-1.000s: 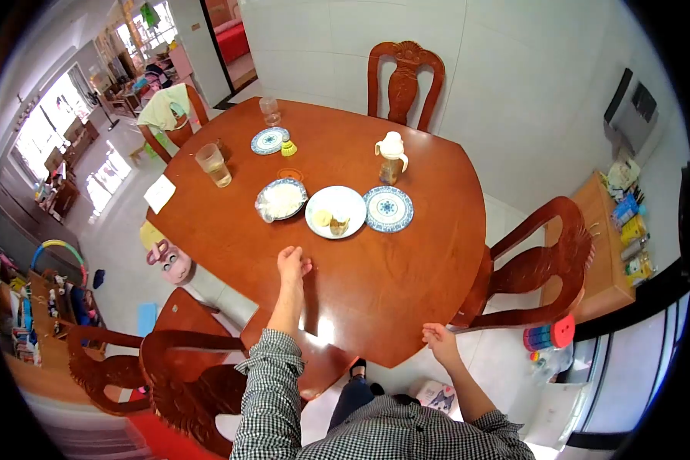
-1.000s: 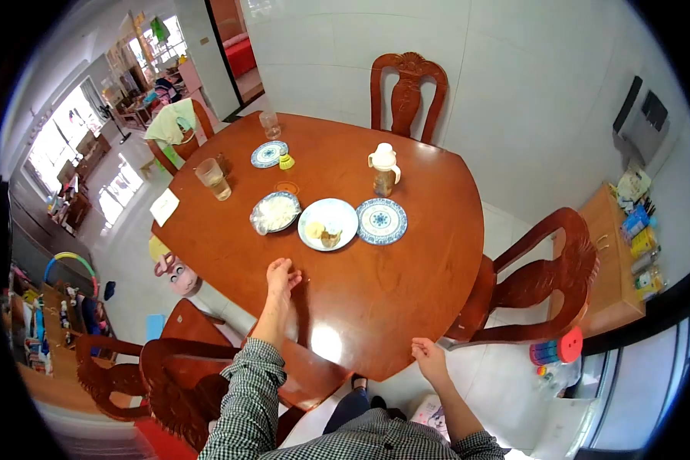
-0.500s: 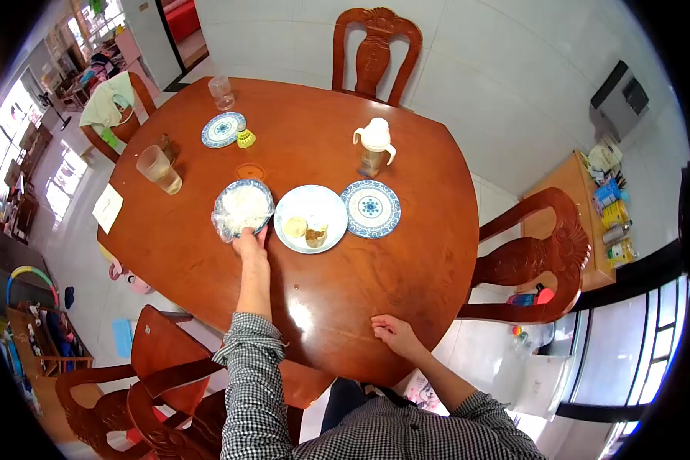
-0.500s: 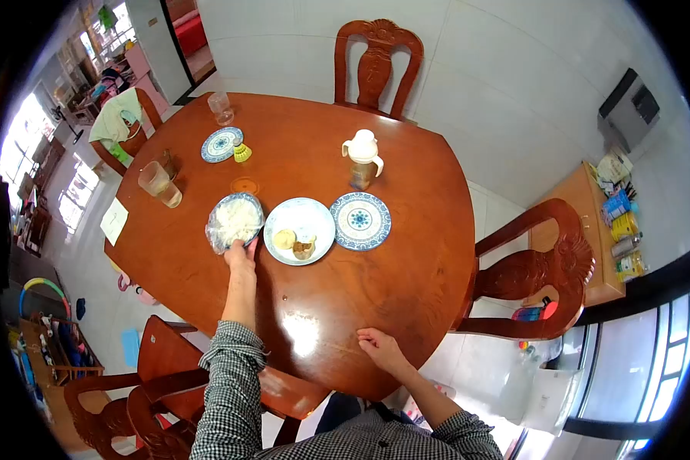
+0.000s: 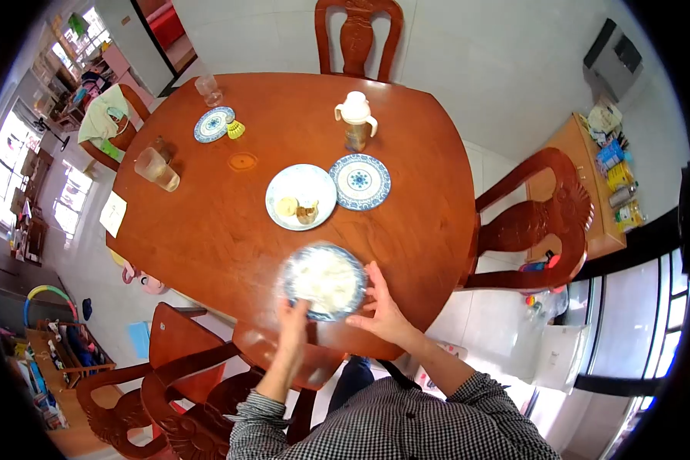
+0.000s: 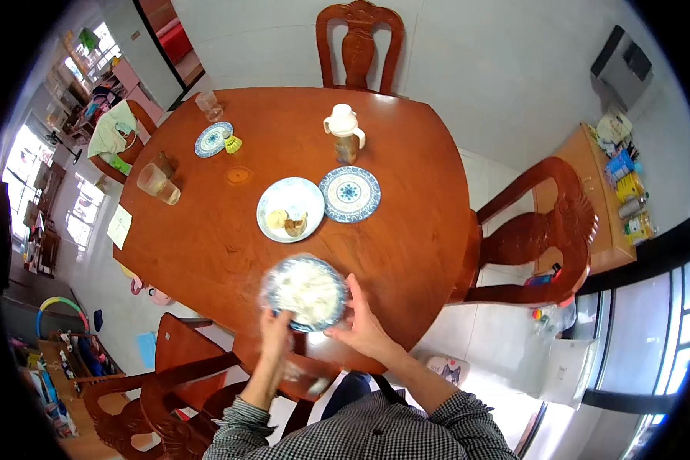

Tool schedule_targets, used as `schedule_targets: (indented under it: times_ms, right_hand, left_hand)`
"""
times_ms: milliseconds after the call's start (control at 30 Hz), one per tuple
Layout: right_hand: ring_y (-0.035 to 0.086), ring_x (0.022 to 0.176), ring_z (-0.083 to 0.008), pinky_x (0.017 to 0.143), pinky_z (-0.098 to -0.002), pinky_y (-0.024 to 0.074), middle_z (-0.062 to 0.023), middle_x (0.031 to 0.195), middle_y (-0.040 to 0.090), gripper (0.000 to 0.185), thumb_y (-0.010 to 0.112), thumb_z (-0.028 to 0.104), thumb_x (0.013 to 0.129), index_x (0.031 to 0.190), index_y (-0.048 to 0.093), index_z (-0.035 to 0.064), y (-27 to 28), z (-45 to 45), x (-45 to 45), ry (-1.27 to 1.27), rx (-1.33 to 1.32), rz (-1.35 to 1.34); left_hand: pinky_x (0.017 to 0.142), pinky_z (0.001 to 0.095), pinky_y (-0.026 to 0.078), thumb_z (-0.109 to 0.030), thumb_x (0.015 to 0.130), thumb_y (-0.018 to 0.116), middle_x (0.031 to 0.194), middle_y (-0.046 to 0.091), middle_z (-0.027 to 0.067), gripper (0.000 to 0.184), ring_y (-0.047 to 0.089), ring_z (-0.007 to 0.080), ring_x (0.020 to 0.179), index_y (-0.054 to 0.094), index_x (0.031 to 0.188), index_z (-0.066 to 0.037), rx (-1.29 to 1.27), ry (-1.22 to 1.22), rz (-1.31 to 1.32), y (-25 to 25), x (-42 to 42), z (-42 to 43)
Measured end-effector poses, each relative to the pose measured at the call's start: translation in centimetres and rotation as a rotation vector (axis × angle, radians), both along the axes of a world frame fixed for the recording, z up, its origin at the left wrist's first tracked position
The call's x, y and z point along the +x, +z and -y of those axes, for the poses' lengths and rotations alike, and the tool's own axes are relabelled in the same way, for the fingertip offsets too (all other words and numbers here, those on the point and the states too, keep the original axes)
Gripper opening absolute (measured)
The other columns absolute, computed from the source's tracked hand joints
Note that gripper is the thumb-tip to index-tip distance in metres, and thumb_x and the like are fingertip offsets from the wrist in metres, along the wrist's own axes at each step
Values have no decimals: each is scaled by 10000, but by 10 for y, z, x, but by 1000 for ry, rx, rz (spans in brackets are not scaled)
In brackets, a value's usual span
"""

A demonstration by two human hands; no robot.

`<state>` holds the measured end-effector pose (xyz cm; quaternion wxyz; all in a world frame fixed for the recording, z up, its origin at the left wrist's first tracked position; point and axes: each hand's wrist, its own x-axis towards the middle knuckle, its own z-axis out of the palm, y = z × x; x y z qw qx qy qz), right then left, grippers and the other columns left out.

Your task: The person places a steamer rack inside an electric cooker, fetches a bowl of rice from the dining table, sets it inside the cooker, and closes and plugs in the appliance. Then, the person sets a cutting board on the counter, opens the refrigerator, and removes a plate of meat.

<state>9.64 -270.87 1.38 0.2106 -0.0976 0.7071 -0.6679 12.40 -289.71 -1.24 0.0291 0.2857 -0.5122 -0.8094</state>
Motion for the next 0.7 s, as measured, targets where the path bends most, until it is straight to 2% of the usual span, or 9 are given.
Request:
schedule_targets:
  times_ms: [33, 67, 133, 167, 267, 300, 400, 567, 700]
  right_hand:
    - [277, 1272, -288, 935, -395, 388, -193, 1444, 52, 1032, 773, 132, 623, 1389, 89, 39, -8, -7, 9, -28, 88, -176]
    - [268, 1278, -300, 956, -392, 367, -198, 1442, 61, 1022, 766, 126, 620, 1386, 97, 32, -10, -19, 21, -69, 212, -228]
    - [252, 1289, -323, 997, -386, 325, -208, 1437, 80, 1003, 754, 114, 614, 1380, 113, 17, 0, -45, 46, -159, 466, -324]
    - [266, 1285, -341, 1018, -365, 299, -221, 1415, 165, 822, 703, 100, 650, 1338, 260, 16, -3, -61, 62, -255, 425, -329]
    - [337, 1227, -387, 976, -379, 355, -230, 1383, 242, 564, 639, 119, 718, 1230, 416, 44, -17, -114, 114, -358, 604, -463]
    - [448, 1125, -392, 883, -376, 432, -234, 1341, 320, 340, 590, 95, 756, 1083, 510, 45, -16, -129, 133, -453, 614, -509]
    - [526, 1018, -384, 811, -371, 466, -228, 1311, 371, 272, 582, 79, 762, 1024, 517, 46, -18, -182, 197, -611, 604, -612]
    - [534, 682, -137, 594, -247, 413, -204, 1180, 533, 71, 529, 66, 848, 881, 482, 26, -21, -265, 324, -1243, 413, -553]
    - [485, 680, -75, 585, -224, 399, -134, 922, 631, 49, 471, 56, 885, 906, 462, 13, -5, -357, 454, -1622, 84, -388]
  left_hand:
    - [604, 265, 533, 22, 741, 478, 957, 597, 77, 363, 609, 162, 755, 490, 1103, -2, 23, -31, -4, -7, 10, -20]
    - [658, 278, 533, 12, 775, 450, 1017, 574, 107, 426, 596, 178, 858, 418, 1199, -8, 55, -101, 113, -11, 26, -39]
    - [588, 264, 539, 19, 777, 441, 1016, 567, 122, 443, 610, 182, 799, 386, 1215, -9, 147, -139, 107, 1, 43, -78]
    - [552, 254, 535, 22, 776, 441, 994, 574, 123, 445, 614, 176, 759, 381, 1216, -9, 184, -151, 86, -1, 52, -96]
    - [475, 226, 515, 20, 780, 446, 911, 601, 107, 415, 615, 146, 666, 397, 1192, 0, 175, -303, 77, -16, 89, -135]
    - [468, 224, 511, 19, 780, 448, 894, 604, 102, 408, 612, 141, 660, 402, 1185, 1, 142, -375, 72, -8, 99, -150]
    - [456, 223, 507, 16, 774, 460, 903, 595, 94, 376, 602, 137, 648, 438, 1150, 7, 64, -533, 74, 14, 135, -203]
    - [429, 248, 493, 43, 732, 469, 937, 586, 103, 428, 604, 162, 673, 468, 1154, -34, 0, -756, 36, 21, 221, -295]
    - [484, 300, 549, 33, 719, 474, 967, 585, 128, 413, 626, 202, 734, 469, 1129, -6, -8, -1117, 113, 28, 312, -374]
